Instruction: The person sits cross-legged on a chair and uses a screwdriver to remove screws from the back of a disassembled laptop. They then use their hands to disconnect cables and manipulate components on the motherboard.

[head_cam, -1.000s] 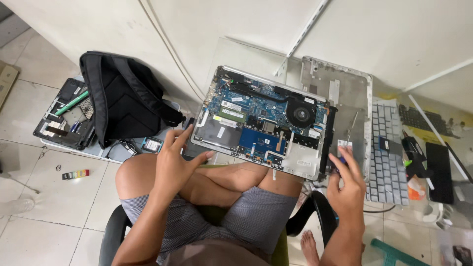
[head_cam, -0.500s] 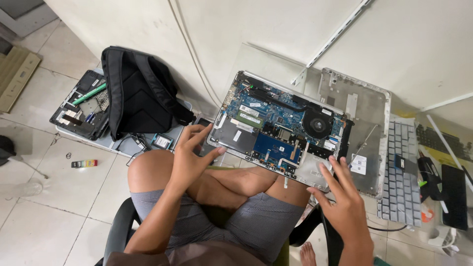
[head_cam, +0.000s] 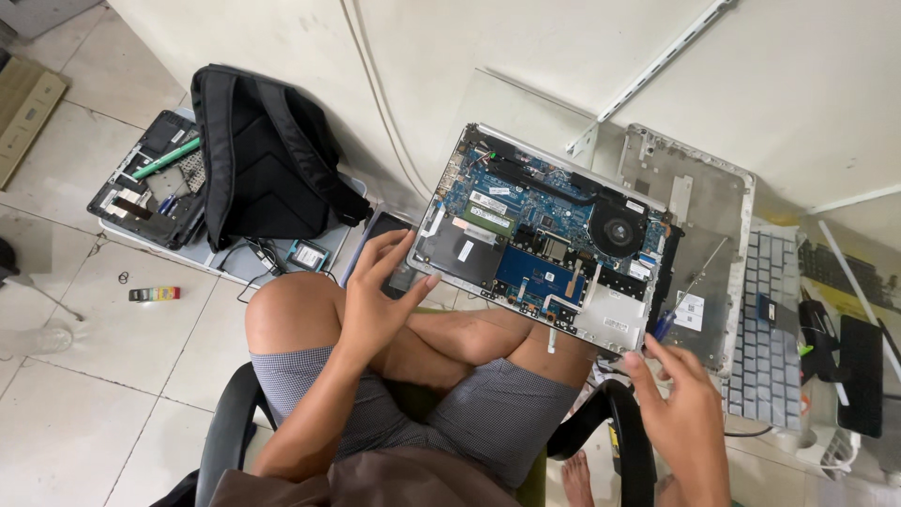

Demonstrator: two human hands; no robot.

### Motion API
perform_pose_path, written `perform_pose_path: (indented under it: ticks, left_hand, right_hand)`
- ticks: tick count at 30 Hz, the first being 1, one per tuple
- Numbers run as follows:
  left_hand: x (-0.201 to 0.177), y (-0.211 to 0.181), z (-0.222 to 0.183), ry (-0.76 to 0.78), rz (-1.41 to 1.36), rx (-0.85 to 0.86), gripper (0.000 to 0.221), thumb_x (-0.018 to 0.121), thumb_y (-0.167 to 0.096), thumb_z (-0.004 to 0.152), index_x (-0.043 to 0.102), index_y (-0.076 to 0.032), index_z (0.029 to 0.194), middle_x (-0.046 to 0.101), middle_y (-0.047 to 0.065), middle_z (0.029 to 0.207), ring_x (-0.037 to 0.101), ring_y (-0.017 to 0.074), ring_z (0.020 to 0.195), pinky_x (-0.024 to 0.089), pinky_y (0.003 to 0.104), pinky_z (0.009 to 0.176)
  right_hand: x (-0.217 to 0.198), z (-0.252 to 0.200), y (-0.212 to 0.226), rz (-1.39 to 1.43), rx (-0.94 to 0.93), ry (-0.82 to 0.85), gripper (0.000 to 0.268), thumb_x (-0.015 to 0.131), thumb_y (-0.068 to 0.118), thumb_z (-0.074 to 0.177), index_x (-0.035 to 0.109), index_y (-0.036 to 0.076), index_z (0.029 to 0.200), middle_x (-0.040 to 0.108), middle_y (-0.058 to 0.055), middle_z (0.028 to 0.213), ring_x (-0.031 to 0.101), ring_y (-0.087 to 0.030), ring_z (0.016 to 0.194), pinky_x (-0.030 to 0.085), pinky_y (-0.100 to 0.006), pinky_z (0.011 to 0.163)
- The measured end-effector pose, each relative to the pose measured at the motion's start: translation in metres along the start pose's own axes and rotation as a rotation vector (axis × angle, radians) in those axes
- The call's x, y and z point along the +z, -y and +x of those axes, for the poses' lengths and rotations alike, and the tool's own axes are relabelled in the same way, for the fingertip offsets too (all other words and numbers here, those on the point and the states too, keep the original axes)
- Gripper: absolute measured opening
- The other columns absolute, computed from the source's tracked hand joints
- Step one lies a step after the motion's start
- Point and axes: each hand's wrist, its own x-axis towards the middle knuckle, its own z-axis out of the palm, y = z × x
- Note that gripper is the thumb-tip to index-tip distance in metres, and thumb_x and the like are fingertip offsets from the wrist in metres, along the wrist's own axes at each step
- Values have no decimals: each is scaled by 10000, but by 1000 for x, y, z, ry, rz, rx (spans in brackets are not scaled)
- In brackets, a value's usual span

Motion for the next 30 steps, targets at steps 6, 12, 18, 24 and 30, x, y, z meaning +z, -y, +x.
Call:
perform_pose_path:
  ticks: [6, 12, 18, 24, 30]
  left_hand:
    - [3, 1, 3, -37, -3, 119, 466, 761, -169, 829, 602, -18, 1241, 560, 154, 1291, 575, 263, 1185, 483, 370, 1008]
    - [1, -1, 1, 12, -112, 60, 545, 740, -169, 843, 531, -72, 1337, 504, 156, 1398, 501, 277, 1321, 436, 400, 1097]
    - [-3, -16, 8, 88, -242, -68, 621, 701, -149, 849, 442, -42, 1404, 452, 111, 1468, 312, 261, 1452, 261, 384, 1212]
    - [6, -15, 5, 50, -412, -61, 606, 648, -108, 876, 398, 8, 1416, 421, 145, 1478, 323, 216, 1428, 168, 377, 1244]
    - [7, -19, 7, -3, -368, -67, 481, 557, -5, 909, 470, -14, 1382, 507, 120, 1426, 433, 204, 1376, 341, 293, 1155]
  right_hand:
    - [3, -8, 5, 416, 166, 67, 712, 528, 434, 836, 469, 115, 1470, 516, -82, 999, 555, -193, 1025, 470, -401, 1031]
    - [26, -2, -32, 688, 65, -23, 535, 545, 193, 942, 508, 15, 1445, 508, -65, 924, 462, -168, 792, 396, -304, 834]
    - [34, 1, -31, 894, 29, -116, 647, 667, 24, 779, 481, -40, 1396, 605, -165, 1147, 570, -182, 1026, 468, -317, 1005]
    - [50, -2, -9, 584, -140, -509, 567, 827, 77, 714, 606, -73, 1214, 659, -185, 1168, 506, -139, 754, 492, -286, 807]
    - [78, 36, -53, 374, -594, -869, 500, 875, -129, 696, 648, -125, 1141, 685, -257, 963, 677, -287, 818, 596, -336, 707]
